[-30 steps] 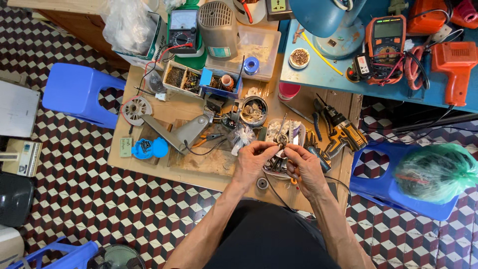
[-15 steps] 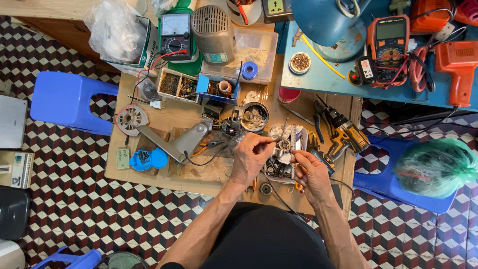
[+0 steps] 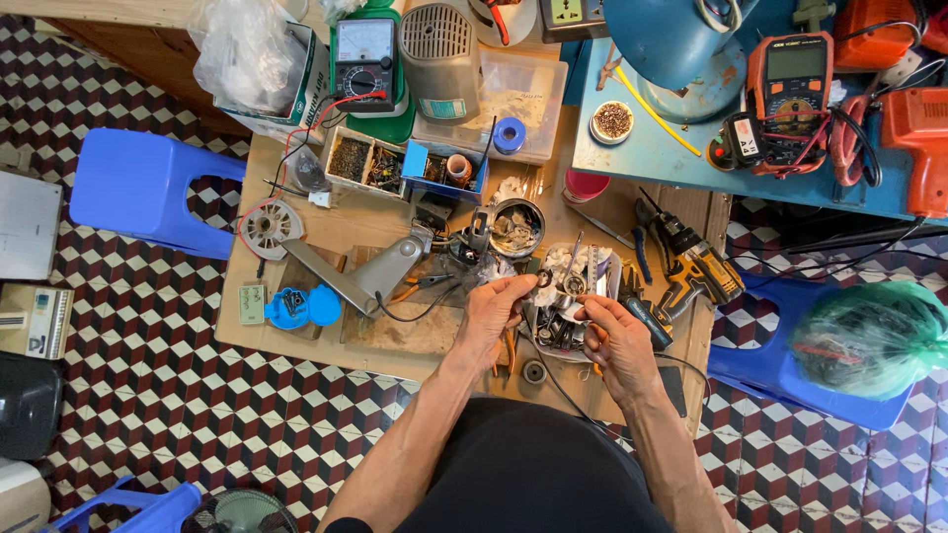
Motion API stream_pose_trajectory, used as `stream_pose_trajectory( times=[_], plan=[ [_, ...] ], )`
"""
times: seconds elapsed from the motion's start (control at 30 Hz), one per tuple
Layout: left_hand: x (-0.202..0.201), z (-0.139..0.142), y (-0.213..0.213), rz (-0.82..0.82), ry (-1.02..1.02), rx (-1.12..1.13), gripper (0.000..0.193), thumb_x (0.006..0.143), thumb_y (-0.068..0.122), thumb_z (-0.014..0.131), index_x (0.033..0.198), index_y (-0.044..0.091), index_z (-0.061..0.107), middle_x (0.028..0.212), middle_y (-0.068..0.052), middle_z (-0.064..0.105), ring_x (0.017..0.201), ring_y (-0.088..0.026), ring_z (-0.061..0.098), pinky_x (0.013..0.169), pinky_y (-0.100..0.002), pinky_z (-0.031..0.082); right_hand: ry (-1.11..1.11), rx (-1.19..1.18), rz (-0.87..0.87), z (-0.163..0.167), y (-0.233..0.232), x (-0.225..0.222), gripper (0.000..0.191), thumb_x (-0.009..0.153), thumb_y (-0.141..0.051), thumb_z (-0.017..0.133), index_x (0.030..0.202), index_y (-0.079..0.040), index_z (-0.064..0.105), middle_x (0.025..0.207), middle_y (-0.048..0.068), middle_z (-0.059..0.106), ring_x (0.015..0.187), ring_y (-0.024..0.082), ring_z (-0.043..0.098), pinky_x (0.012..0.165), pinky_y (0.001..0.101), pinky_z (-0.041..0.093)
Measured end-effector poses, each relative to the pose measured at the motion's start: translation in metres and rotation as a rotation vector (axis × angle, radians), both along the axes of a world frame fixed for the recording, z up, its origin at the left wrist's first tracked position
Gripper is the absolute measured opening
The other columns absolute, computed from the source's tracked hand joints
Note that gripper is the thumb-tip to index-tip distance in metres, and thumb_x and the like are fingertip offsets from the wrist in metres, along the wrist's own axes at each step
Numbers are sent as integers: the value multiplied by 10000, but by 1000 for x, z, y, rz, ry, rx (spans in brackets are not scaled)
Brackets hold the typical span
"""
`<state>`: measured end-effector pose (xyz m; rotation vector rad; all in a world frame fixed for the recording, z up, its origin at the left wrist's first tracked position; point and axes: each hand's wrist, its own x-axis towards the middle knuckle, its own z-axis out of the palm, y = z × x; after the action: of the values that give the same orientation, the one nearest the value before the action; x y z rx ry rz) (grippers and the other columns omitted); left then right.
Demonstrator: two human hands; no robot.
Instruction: The person disassembles a small cylindrical electrical component, removes internal parts, and wipes them with a cloth. They then use a flashlight to inspect the interior and a screwdriver to adjust internal elements before reassembling the component.
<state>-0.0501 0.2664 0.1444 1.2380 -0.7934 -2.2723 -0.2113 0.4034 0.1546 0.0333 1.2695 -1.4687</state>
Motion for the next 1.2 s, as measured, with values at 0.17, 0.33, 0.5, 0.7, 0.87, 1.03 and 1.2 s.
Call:
stream_pose_trajectory(
  times=[0.17, 0.33, 0.5, 0.7, 0.87, 1.03, 1.2],
  plan=[
    [2, -3, 3, 28, -38, -1, 262, 858, 254, 806, 931, 11, 742, 723, 46, 563, 596, -32, 444, 484, -200, 311, -5, 3, 10, -2, 1, 2, 251, 968, -181, 660, 1165, -26, 663, 917, 58, 680, 554, 46, 468, 431, 169, 342],
    [9, 0, 0, 90, -35, 40, 271, 832, 241, 825, 971, 25, 740, 741, 47, 559, 617, -30, 468, 483, -186, 345, 9, 35, 23, -4, -4, 3, 259, 963, -176, 655, 1170, -21, 662, 908, 53, 672, 549, 48, 463, 417, 173, 327],
    [33, 8, -9, 157, -89, 55, 258, 835, 233, 825, 961, 31, 726, 769, 49, 577, 629, -29, 493, 477, -187, 353, 36, 42, 50, -7, -16, 5, 276, 963, -173, 647, 1188, -13, 664, 910, 60, 671, 548, 54, 443, 419, 180, 324],
    [72, 12, -31, 290, -158, 48, 227, 840, 267, 810, 928, 71, 739, 704, 34, 565, 573, -43, 485, 457, -195, 346, 91, 110, 133, -18, -42, 16, 318, 956, -178, 644, 1223, -7, 653, 918, 58, 665, 549, 73, 419, 426, 213, 295],
    [105, 2, -52, 424, -92, 16, 241, 870, 266, 829, 901, 65, 700, 709, 40, 580, 585, -30, 494, 466, -192, 346, 175, 233, 232, -24, -71, 39, 332, 959, -199, 644, 1248, -37, 664, 916, 38, 665, 562, 69, 392, 446, 220, 270],
    [139, -7, -71, 521, -140, 38, 241, 846, 271, 832, 921, 76, 711, 791, 25, 599, 640, -39, 513, 508, -194, 371, 202, 182, 267, -29, -98, 59, 317, 960, -208, 657, 1231, -45, 675, 884, 29, 646, 579, 71, 444, 465, 223, 306],
    [128, -5, -80, 518, -175, 94, 231, 840, 260, 812, 949, 78, 723, 822, 30, 610, 667, -40, 535, 538, -205, 399, 804, 201, 279, -13, -120, 21, 272, 1001, -205, 635, 1205, -40, 708, 953, 80, 701, 710, 126, 545, 621, 272, 432]
  ],
)
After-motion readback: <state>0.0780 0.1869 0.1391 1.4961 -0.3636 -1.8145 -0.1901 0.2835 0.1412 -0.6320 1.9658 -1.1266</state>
